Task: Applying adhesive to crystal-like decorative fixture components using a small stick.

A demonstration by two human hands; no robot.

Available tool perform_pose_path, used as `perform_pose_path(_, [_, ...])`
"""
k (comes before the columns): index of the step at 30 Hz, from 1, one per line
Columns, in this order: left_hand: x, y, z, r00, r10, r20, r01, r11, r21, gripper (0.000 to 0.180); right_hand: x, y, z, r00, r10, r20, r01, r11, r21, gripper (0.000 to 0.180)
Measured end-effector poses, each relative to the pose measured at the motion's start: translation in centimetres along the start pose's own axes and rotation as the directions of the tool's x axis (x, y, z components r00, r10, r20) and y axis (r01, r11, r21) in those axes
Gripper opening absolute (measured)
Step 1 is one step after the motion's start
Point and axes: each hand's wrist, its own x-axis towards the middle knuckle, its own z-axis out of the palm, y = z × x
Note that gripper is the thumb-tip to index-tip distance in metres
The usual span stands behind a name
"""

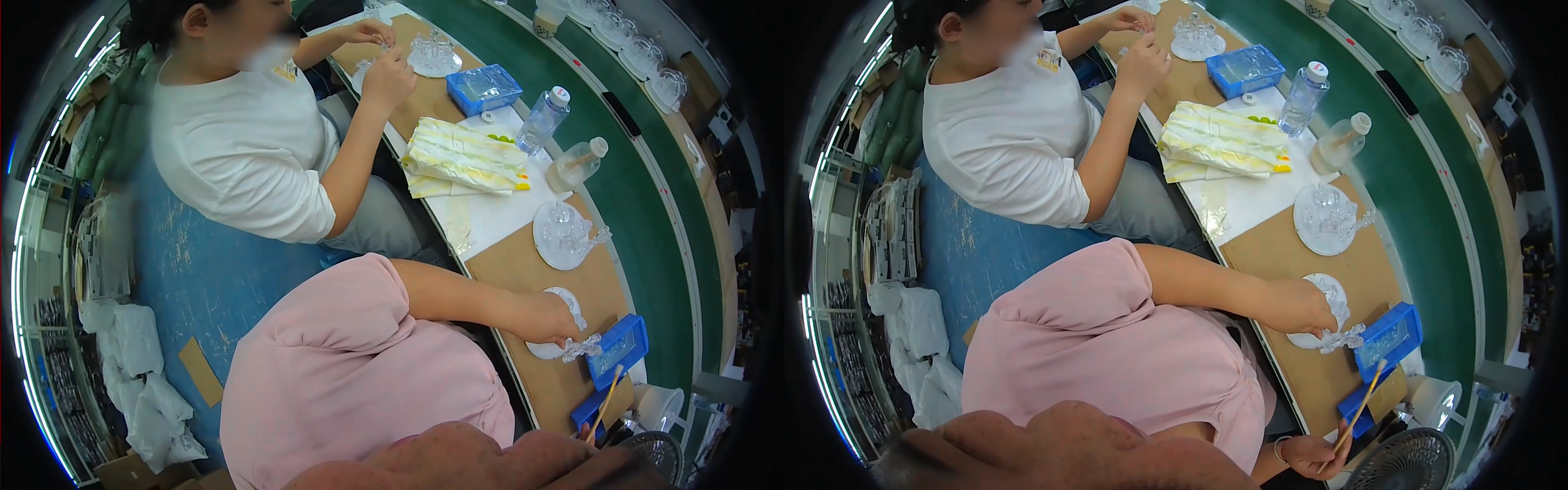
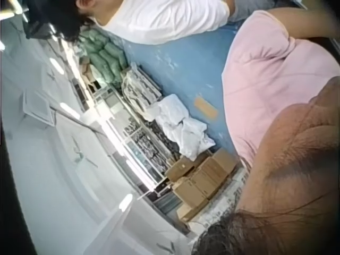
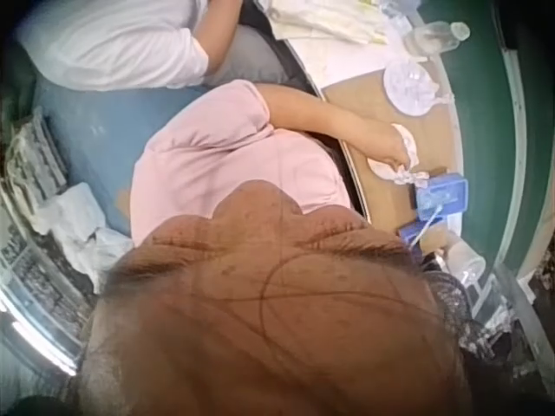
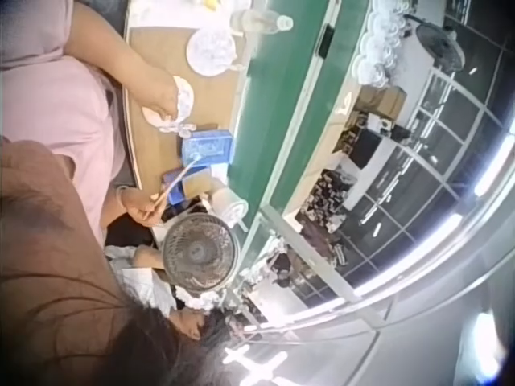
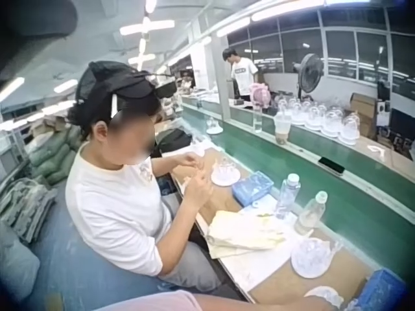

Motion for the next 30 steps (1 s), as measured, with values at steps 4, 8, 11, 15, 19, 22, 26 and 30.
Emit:
perform_pose_path(4, [1.7, 1.2, -0.6, 0.992, -0.015, -0.128, -0.013, 0.977, -0.212, 0.024, 0.4, 0.7, -0.3, 0.979, -0.194, -0.056, 0.192, 0.980, -0.051, 0.036])
perform_pose_path(8, [4.4, 1.3, -2.3, 0.912, -0.011, -0.409, -0.071, 0.980, -0.184, 0.019, 0.5, -1.2, 1.1, 0.994, 0.047, 0.103, -0.002, 0.916, -0.400, 0.033])
perform_pose_path(11, [8.8, 2.1, -2.9, 0.917, 0.056, -0.396, -0.051, 0.998, 0.023, 0.019, -1.0, 0.7, 2.3, 0.992, -0.120, 0.038, 0.118, 0.992, 0.046, 0.034])
perform_pose_path(15, [16.6, -2.7, -1.5, 0.917, 0.077, -0.392, -0.010, 0.985, 0.170, 0.017, -1.4, -0.9, 2.2, 0.945, -0.054, 0.322, 0.050, 0.999, 0.021, 0.026])
perform_pose_path(19, [23.2, -7.2, 0.5, 0.904, -0.065, -0.423, 0.146, 0.976, 0.161, 0.015, -1.3, -1.0, 1.7, 0.925, -0.019, 0.380, 0.039, 0.998, -0.045, 0.022])
perform_pose_path(22, [25.7, -10.1, 2.0, 0.867, -0.180, -0.464, 0.308, 0.926, 0.216, 0.016, -1.2, -1.0, 0.8, 0.920, 0.021, 0.391, 0.015, 0.996, -0.089, 0.022])
perform_pose_path(26, [25.5, -11.9, 2.6, 0.828, -0.307, -0.470, 0.428, 0.887, 0.174, 0.026, -0.5, -1.3, 0.3, 0.894, 0.062, 0.443, 0.040, 0.976, -0.215, 0.021])
perform_pose_path(30, [20.5, -6.4, 2.4, 0.973, -0.096, -0.211, 0.166, 0.922, 0.349, 0.037, -0.3, -1.6, 0.7, 0.935, 0.037, 0.353, 0.024, 0.986, -0.166, 0.024])
